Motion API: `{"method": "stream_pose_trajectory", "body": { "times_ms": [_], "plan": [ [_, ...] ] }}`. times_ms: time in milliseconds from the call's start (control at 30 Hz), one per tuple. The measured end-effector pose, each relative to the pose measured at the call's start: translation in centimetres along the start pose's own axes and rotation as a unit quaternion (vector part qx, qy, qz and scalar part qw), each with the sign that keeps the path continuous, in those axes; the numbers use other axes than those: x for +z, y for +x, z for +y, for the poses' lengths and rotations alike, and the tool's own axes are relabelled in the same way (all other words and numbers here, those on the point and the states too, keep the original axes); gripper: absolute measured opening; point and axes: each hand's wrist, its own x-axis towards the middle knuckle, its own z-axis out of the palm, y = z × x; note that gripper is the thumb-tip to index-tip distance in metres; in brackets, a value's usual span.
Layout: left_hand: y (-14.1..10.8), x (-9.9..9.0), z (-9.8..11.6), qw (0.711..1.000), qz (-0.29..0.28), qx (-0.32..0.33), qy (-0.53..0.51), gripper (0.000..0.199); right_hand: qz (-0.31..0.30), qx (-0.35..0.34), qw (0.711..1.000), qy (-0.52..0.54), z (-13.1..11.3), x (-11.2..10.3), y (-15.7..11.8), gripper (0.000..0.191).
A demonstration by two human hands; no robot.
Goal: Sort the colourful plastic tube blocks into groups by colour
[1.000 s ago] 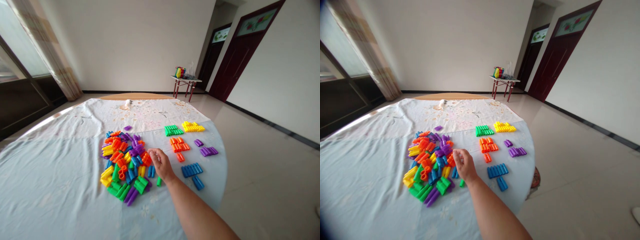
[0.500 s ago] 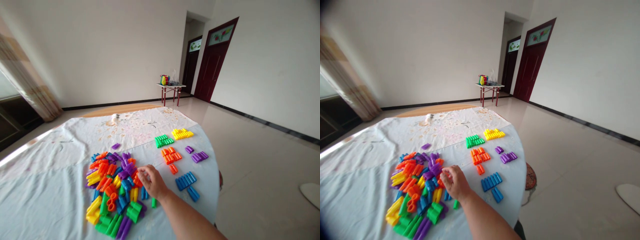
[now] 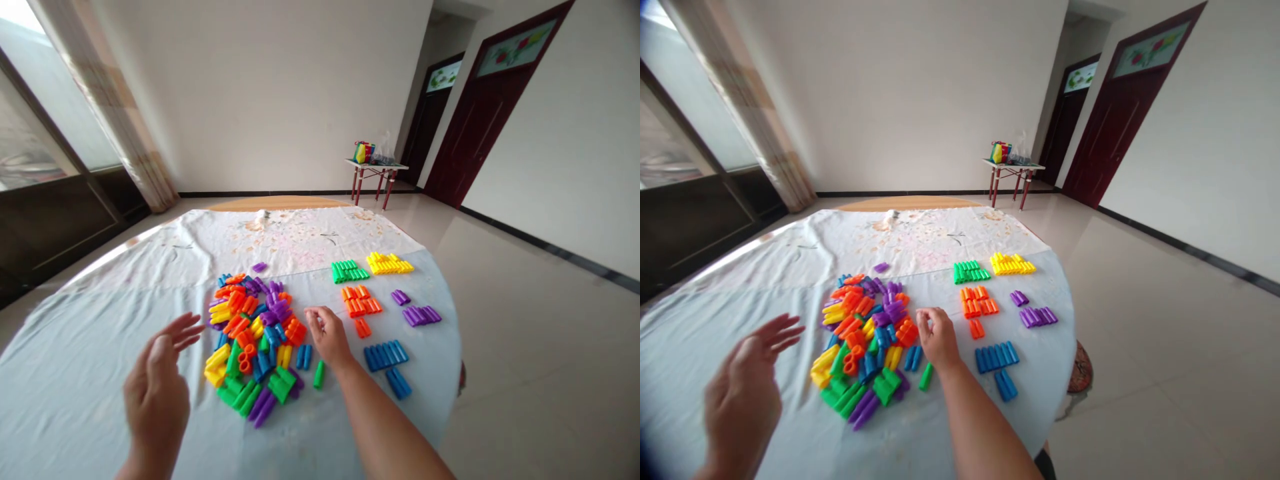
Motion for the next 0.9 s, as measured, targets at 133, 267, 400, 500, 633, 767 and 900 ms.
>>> {"method": "stream_pose_trajectory", "body": {
  "times_ms": [133, 267, 400, 500, 633, 767, 900],
  "plan": [
    [1.5, 0.2, -3.0, 0.995, 0.008, -0.09, 0.044, 0.046, -0.015, 0.001, 1.0, 0.0, 0.3, 0.2, -0.1, 0.023],
    [2.0, 0.0, -5.7, 0.982, -0.029, -0.123, 0.142, 0.042, -0.036, 0.002, 0.999, -0.006, 0.4, 0.3, -0.4, 0.021],
    [1.9, -0.1, -6.3, 0.968, -0.065, -0.128, 0.205, 0.041, -0.06, -0.004, 0.998, -0.006, 0.2, 0.2, -0.6, 0.02],
    [1.9, 0.0, -6.3, 0.962, -0.076, -0.131, 0.226, 0.044, -0.079, -0.007, 0.997, -0.013, -0.1, 0.0, -0.8, 0.018],
    [2.1, -0.1, -6.3, 0.956, -0.095, -0.134, 0.244, 0.046, -0.106, -0.03, 0.994, -0.021, -0.7, -0.1, -1.1, 0.024],
    [2.3, -0.3, -6.8, 0.951, -0.111, -0.143, 0.251, 0.048, -0.115, -0.049, 0.992, -0.03, -1.1, 0.2, -1.3, 0.033],
    [2.6, -0.3, -7.7, 0.945, -0.121, -0.148, 0.266, 0.049, -0.082, -0.04, 0.995, -0.041, -1.0, 0.3, -1.1, 0.023]
  ]
}}
